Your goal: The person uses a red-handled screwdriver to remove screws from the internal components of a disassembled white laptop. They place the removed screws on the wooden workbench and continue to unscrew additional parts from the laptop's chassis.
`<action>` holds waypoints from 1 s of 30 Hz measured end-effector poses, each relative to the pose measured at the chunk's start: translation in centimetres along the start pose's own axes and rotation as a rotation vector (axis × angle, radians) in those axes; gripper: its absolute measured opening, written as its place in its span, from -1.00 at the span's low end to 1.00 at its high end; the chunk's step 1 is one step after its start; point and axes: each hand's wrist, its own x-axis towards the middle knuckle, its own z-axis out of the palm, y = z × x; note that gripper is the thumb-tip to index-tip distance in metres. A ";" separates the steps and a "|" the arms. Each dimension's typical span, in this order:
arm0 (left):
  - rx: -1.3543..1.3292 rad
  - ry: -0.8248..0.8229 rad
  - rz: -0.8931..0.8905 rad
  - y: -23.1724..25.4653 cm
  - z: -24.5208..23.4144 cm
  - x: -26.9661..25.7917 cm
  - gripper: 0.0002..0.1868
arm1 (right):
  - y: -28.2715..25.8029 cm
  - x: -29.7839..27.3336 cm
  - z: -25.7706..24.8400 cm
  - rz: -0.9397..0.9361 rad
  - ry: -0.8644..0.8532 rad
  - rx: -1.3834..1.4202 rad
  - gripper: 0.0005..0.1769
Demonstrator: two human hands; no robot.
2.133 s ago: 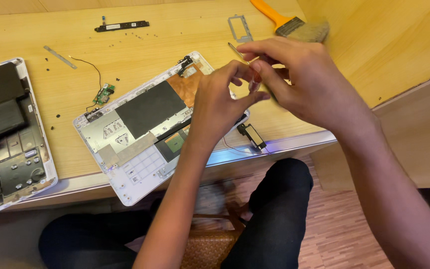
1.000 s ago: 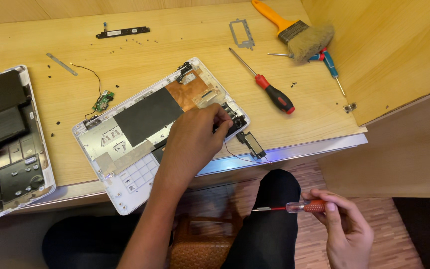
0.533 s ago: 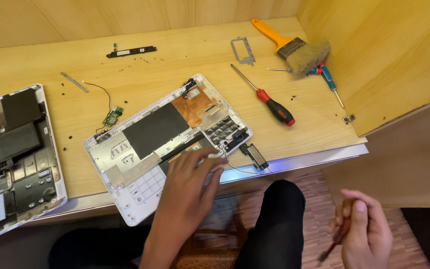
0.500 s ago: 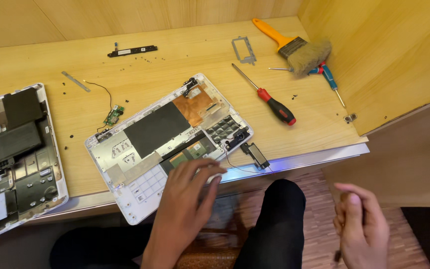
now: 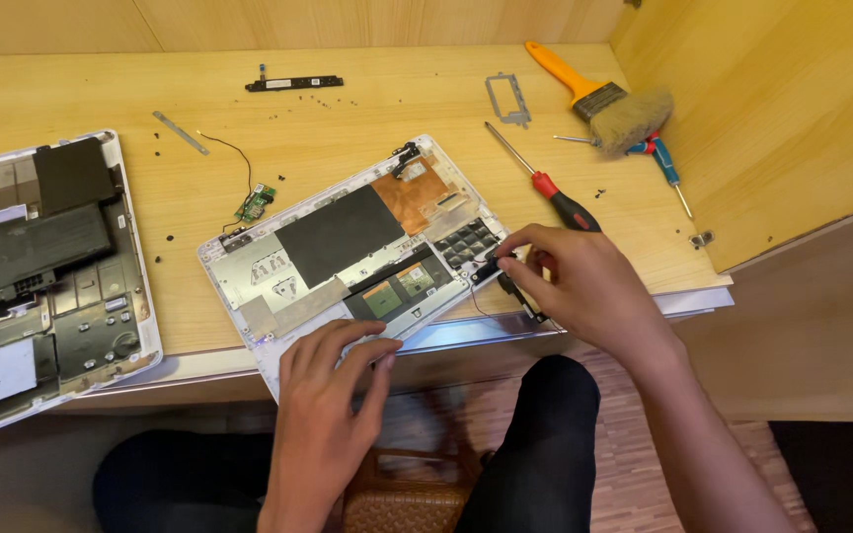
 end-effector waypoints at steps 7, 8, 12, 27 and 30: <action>0.080 -0.024 -0.039 -0.5 0.4 -0.4 -0.86 | -2.9 2.6 0.8 0.134 -0.163 -0.339 -0.71; 0.097 -0.032 -0.040 -0.6 0.4 -0.3 -0.86 | -2.9 2.8 0.9 0.105 -0.157 -0.394 -0.70; 0.104 -0.056 -0.032 -0.8 0.7 -0.5 -0.86 | -1.8 3.1 1.3 0.041 -0.178 -0.488 -0.76; 0.120 -0.044 0.010 -0.7 0.5 -0.5 -0.79 | -2.3 4.2 1.2 0.045 -0.212 -0.294 -0.85; 0.154 -0.025 0.007 -0.8 0.9 -0.6 -0.77 | -2.2 3.8 1.2 0.044 -0.182 -0.227 -0.89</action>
